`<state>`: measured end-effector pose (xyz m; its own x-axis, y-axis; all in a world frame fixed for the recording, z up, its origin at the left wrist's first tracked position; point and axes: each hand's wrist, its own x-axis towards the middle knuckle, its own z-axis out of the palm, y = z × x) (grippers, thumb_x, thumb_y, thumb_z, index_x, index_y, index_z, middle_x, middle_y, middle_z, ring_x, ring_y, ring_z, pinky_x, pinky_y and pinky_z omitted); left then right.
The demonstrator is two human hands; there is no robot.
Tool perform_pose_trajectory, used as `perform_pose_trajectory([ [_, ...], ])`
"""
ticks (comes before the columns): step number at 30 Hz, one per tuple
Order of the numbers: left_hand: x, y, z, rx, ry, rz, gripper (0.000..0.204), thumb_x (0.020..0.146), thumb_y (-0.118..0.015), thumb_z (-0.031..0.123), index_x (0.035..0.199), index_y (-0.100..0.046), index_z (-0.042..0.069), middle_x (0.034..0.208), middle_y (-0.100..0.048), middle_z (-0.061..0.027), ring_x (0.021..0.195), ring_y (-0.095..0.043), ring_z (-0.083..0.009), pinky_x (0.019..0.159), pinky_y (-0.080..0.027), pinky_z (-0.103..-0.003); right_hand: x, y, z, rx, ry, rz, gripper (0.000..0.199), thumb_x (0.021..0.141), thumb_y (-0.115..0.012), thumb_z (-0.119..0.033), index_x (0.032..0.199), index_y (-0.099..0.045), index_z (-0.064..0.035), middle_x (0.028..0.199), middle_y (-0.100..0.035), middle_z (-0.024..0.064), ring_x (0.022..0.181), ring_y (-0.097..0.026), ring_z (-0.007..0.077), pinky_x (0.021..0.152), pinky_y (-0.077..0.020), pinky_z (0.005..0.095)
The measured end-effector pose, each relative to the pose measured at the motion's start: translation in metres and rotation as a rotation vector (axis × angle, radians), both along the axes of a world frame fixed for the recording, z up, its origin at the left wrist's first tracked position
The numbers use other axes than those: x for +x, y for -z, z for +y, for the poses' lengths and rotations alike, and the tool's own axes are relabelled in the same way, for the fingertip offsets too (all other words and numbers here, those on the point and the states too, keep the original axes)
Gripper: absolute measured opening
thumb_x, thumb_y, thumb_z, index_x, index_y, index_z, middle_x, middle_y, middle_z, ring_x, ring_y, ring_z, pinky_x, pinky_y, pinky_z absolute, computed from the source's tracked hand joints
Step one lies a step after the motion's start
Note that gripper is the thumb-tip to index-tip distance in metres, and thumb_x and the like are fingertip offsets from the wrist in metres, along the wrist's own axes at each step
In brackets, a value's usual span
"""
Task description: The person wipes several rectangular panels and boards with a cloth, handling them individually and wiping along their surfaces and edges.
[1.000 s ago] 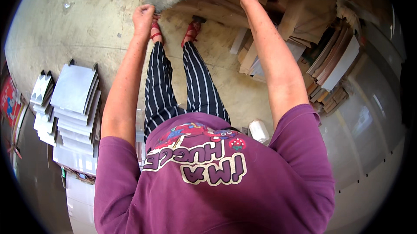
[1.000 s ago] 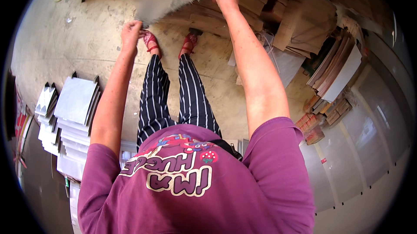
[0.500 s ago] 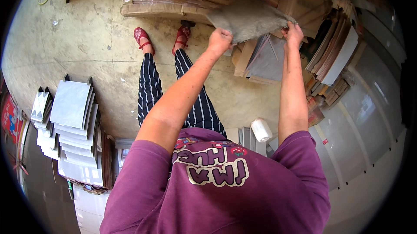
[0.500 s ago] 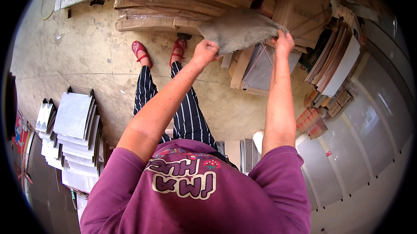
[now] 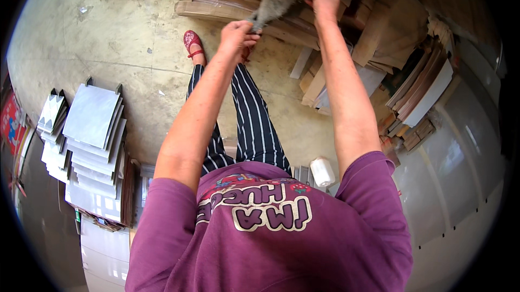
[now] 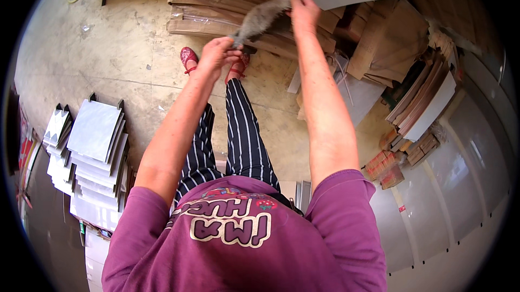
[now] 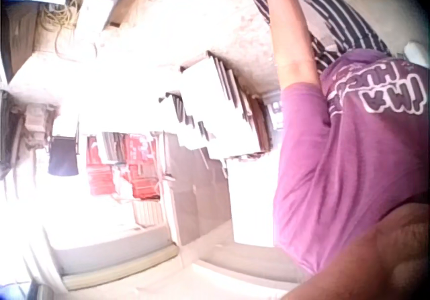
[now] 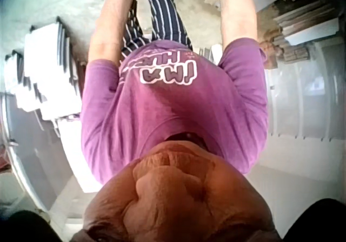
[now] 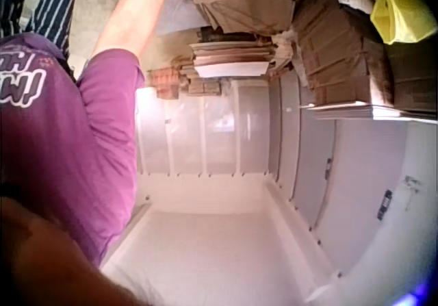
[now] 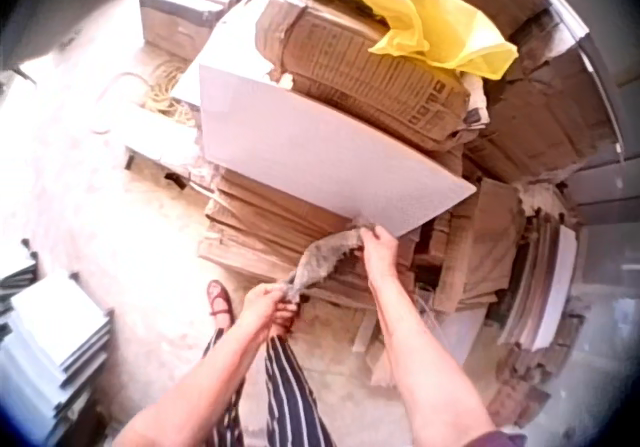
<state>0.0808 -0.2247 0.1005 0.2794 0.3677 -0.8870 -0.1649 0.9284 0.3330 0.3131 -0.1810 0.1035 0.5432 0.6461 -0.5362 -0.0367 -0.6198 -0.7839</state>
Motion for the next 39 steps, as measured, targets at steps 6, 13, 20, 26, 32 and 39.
perform_pose_trajectory([
  [6, -0.104, -0.004, 0.033, 0.068, -0.303, 0.052, 0.019, 0.085, -0.052, 0.016, 0.096, -0.052, 0.000, 0.085, -0.062, -0.0132, 0.069, -0.062, -0.0194, 0.059, -0.051, -0.026, -0.109, -0.031, 0.073, 0.172, -0.284, 0.046, 0.017, 0.077, -0.057, -0.016, 0.071, -0.055, -0.0001, 0.062, -0.053, 0.0015, 0.052, -0.052, 0.0094, 0.050, -0.0457, 0.0243],
  [13, -0.151, -0.029, 0.046, 0.242, -0.361, 0.084, 0.020, 0.083, -0.055, 0.015, 0.096, -0.051, 0.001, 0.089, -0.060, -0.0148, 0.078, -0.059, -0.0227, 0.075, -0.049, -0.035, -0.107, -0.046, 0.091, 0.269, -0.454, 0.196, 0.017, 0.080, -0.054, -0.010, 0.094, -0.062, -0.0027, 0.073, -0.058, -0.0035, 0.062, -0.050, 0.0053, 0.054, -0.0417, 0.0198],
  [20, -0.075, -0.007, 0.017, 0.156, -0.170, 0.107, 0.020, 0.084, -0.055, 0.014, 0.099, -0.050, 0.001, 0.089, -0.061, -0.0160, 0.071, -0.062, -0.0208, 0.064, -0.052, -0.029, -0.011, -0.002, 0.017, -0.053, -0.128, 0.148, 0.017, 0.082, -0.054, -0.012, 0.097, -0.061, -0.0063, 0.079, -0.059, -0.0032, 0.065, -0.051, 0.0063, 0.056, -0.0427, 0.0203],
  [26, 0.025, 0.011, -0.038, 0.011, 0.075, -0.017, 0.018, 0.084, -0.053, 0.015, 0.096, -0.052, 0.002, 0.081, -0.064, -0.0124, 0.062, -0.061, -0.0122, 0.054, -0.050, -0.023, 0.073, -0.014, -0.081, -0.161, 0.064, -0.061, 0.018, 0.080, -0.059, -0.013, 0.093, -0.060, -0.0014, 0.078, -0.057, 0.0015, 0.061, -0.052, 0.0086, 0.050, -0.0475, 0.0216],
  [32, 0.104, -0.025, -0.080, -0.061, 0.277, -0.131, 0.015, 0.082, -0.055, 0.014, 0.089, -0.051, 0.002, 0.076, -0.063, -0.0093, 0.057, -0.059, -0.0097, 0.051, -0.048, -0.021, 0.149, -0.053, -0.155, -0.167, 0.421, -0.167, 0.020, 0.080, -0.057, -0.008, 0.098, -0.054, 0.0014, 0.080, -0.057, 0.0061, 0.060, -0.057, 0.0149, 0.048, -0.0484, 0.0235],
  [39, 0.069, -0.019, -0.061, 0.011, 0.306, -0.185, 0.017, 0.084, -0.054, 0.017, 0.090, -0.049, 0.003, 0.079, -0.064, -0.0110, 0.059, -0.059, -0.0102, 0.052, -0.049, -0.021, 0.128, -0.062, -0.127, -0.091, 0.357, -0.165, 0.022, 0.081, -0.057, -0.010, 0.100, -0.055, 0.0007, 0.083, -0.058, 0.0053, 0.061, -0.056, 0.0135, 0.050, -0.0485, 0.0242],
])
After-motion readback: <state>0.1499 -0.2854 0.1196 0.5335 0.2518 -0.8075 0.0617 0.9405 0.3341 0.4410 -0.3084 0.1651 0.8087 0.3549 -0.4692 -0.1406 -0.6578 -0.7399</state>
